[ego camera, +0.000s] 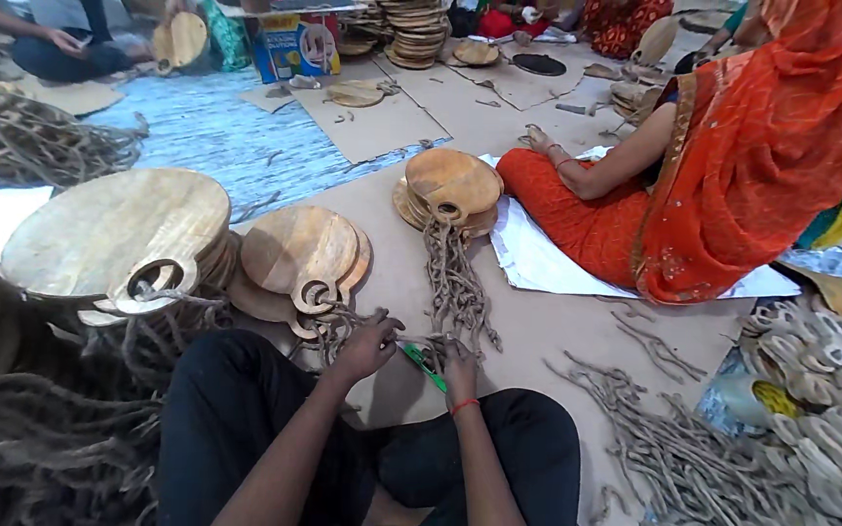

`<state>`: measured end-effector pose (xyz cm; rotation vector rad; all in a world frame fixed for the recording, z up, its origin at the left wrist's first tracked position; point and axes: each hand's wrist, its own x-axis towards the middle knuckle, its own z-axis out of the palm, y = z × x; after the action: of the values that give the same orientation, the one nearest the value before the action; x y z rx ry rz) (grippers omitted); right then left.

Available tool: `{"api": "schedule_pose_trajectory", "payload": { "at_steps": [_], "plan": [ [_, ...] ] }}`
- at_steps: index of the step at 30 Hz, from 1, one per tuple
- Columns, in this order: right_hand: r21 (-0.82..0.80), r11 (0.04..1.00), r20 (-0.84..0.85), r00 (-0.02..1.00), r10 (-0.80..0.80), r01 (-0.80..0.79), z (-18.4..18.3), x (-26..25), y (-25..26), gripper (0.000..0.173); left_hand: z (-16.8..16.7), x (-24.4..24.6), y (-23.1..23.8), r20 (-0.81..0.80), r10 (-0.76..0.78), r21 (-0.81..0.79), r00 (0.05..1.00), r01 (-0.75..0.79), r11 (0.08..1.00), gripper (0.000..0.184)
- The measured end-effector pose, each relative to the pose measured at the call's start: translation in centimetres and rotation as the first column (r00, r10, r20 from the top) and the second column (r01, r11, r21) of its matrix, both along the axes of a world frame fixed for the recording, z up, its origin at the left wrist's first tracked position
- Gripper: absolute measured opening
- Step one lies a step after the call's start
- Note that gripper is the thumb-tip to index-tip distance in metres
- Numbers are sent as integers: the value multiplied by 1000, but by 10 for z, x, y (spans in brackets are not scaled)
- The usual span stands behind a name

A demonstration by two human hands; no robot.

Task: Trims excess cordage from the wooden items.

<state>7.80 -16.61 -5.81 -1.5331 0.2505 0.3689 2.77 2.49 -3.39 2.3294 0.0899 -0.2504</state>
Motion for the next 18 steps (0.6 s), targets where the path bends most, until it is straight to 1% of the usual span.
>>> {"api": "schedule_pose_trajectory", "payload": {
  "at_steps": [1,2,3,4,5,6,7,9,10,11,13,14,16,18],
  "plan": [
    [-81,997,12,1000,20,-19,-1,1,-1,39,2,1,-3,-25,-13,33,1000,14,999,33],
    [-238,969,59,994,88,-71,-2,2,-2,38,4,2,-6,-49,-26,72,998,29,997,32],
    [-430,894,98,977,187,-128,-1,2,-3,37,5,3,-9,-73,-36,120,997,44,992,32],
    [-580,797,120,951,286,-166,2,0,-3,35,5,2,-11,-95,-46,163,994,61,985,33],
    [-685,709,163,912,376,-170,3,-1,-2,34,4,2,-12,-117,-61,204,991,84,975,36],
    [-744,654,242,860,449,-132,1,-3,0,35,5,2,-14,-147,-78,233,986,111,966,39],
    [-769,633,324,798,507,-89,0,-5,3,37,4,3,-15,-167,-98,253,981,138,957,40],
    [-799,597,396,684,613,-71,6,-10,11,44,6,3,-19,-203,-130,281,971,185,942,38],
    [-814,571,382,641,665,-107,9,-14,15,46,6,2,-21,-204,-139,293,969,196,936,35],
    [-826,532,325,615,718,-184,11,-19,20,47,8,3,-22,-207,-146,300,967,205,932,32],
    [-828,437,163,594,788,-352,11,-25,27,51,9,3,-20,-226,-155,307,962,221,926,33],
    [-820,411,110,594,796,-398,10,-26,29,52,7,2,-19,-228,-160,302,960,226,926,33],
    [-797,396,39,616,787,-456,10,-22,29,47,5,0,-18,-204,-166,279,965,220,935,31],
    [-758,417,-13,650,760,-502,9,-18,26,39,4,0,-17,-167,-163,276,972,205,939,29]
  ]
}}
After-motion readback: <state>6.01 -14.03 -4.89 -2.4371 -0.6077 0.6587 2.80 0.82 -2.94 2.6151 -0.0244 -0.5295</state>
